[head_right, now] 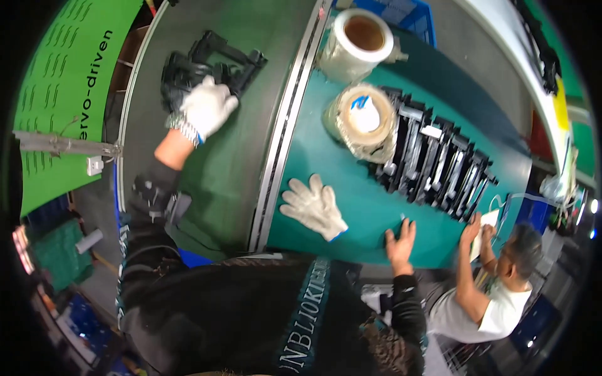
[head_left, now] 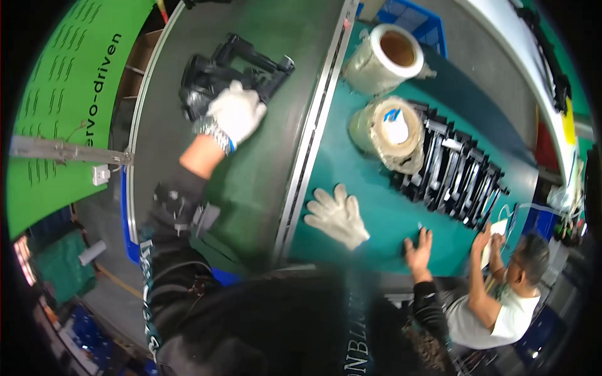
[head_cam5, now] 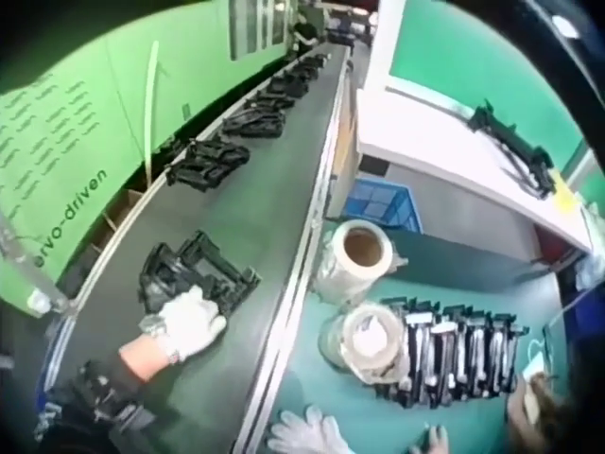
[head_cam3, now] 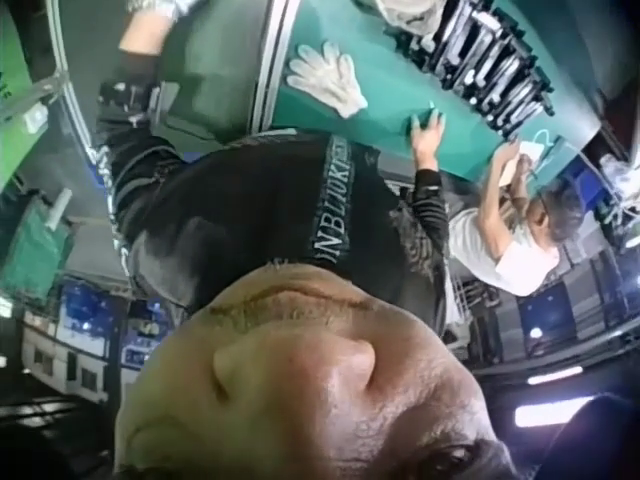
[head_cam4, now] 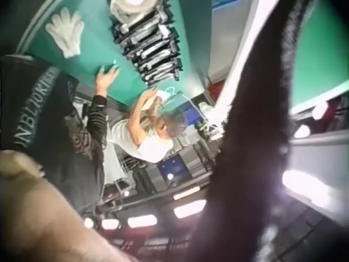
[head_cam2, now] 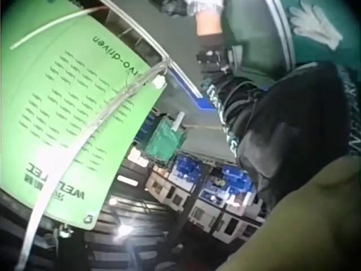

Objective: The person picks up plastic frames, scrapes their edges with a blade, and places them into a stack. After repeating this, they carry the stack to a large white bag to store them before returning to scrape more frames.

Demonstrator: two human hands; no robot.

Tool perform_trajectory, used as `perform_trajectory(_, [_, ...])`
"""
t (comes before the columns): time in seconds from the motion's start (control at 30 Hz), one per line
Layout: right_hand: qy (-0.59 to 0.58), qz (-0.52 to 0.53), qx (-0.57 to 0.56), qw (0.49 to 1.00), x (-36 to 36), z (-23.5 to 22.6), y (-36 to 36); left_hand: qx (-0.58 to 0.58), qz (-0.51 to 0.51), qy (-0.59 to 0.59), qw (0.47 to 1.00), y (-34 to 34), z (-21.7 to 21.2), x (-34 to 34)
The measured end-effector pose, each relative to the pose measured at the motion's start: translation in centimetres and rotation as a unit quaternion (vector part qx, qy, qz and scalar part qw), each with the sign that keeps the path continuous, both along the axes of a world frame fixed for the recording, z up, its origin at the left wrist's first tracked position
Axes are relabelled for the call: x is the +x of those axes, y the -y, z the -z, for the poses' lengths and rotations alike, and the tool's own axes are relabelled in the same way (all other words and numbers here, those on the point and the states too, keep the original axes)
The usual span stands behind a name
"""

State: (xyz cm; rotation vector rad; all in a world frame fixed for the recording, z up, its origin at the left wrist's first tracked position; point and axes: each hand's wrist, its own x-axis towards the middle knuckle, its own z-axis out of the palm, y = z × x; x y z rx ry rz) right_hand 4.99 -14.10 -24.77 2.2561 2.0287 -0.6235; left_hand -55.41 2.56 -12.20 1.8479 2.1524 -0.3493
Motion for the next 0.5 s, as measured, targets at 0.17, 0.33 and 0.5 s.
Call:
perform_trajectory(0.17, [0.009, 0.022, -0.026, 0.999, -0.6, -0.3, -1.6, -0.026, -0.035, 0.312, 0.949, 3.9, -5.6, 0.1])
perform_trajectory(0.33, [0.036, 0.017, -0.052, 0.998, -0.5, -0.9, -2.4, 0.244, 0.106, 0.157, 0.951, 2.5, -4.6, -2.7])
perform_trajectory(0.5, [0.035, 0.03, -0.061, 0.997, 0.0, -1.6, -2.5, 0.142, 0.222, -0.046, 0.964, 0.4, -3.2, -0.3])
